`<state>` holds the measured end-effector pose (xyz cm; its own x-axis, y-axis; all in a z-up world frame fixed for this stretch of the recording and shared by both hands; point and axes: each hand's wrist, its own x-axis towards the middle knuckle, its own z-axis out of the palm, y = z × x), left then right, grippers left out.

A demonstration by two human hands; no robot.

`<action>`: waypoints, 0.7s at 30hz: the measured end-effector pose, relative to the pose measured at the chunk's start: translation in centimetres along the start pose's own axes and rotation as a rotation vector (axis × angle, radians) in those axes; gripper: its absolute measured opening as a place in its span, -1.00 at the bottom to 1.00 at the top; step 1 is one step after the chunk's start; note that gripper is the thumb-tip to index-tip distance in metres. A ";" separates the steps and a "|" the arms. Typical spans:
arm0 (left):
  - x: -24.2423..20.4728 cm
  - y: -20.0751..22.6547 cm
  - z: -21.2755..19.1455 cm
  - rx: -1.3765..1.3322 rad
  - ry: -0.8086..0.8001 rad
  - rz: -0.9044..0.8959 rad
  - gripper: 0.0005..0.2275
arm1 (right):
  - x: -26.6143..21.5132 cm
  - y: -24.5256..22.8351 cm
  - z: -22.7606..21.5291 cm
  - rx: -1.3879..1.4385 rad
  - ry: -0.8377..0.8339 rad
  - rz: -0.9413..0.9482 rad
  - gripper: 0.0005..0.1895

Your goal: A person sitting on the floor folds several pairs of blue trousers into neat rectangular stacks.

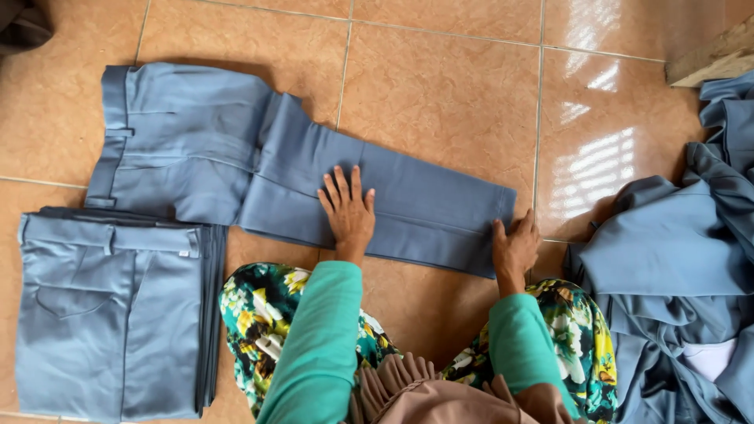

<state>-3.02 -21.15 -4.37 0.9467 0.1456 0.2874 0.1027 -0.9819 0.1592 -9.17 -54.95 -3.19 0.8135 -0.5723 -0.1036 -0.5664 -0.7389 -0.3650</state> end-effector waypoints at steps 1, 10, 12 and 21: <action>-1.0 0.5 0.0 -0.008 -0.001 -0.031 -0.46 | -1.4 -0.7 -0.9 0.018 -0.058 0.061 -0.07; -4.7 1.4 0.5 -0.124 -0.110 -0.148 -0.46 | -0.1 4.5 4.8 0.092 -0.241 0.217 -0.24; -4.8 1.4 0.4 -0.165 -0.147 -0.157 -0.46 | -1.3 3.2 3.0 0.143 -0.266 0.213 -0.30; -9.2 10.2 0.1 -0.431 -0.287 -0.195 -0.63 | -2.2 2.4 -13.2 1.575 -0.420 0.525 -0.43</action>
<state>-10.63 -32.50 -5.50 0.9741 0.2217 -0.0457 0.2073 -0.7929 0.5730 -14.07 -60.16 8.33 0.7192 -0.3048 -0.6243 -0.3059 0.6679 -0.6785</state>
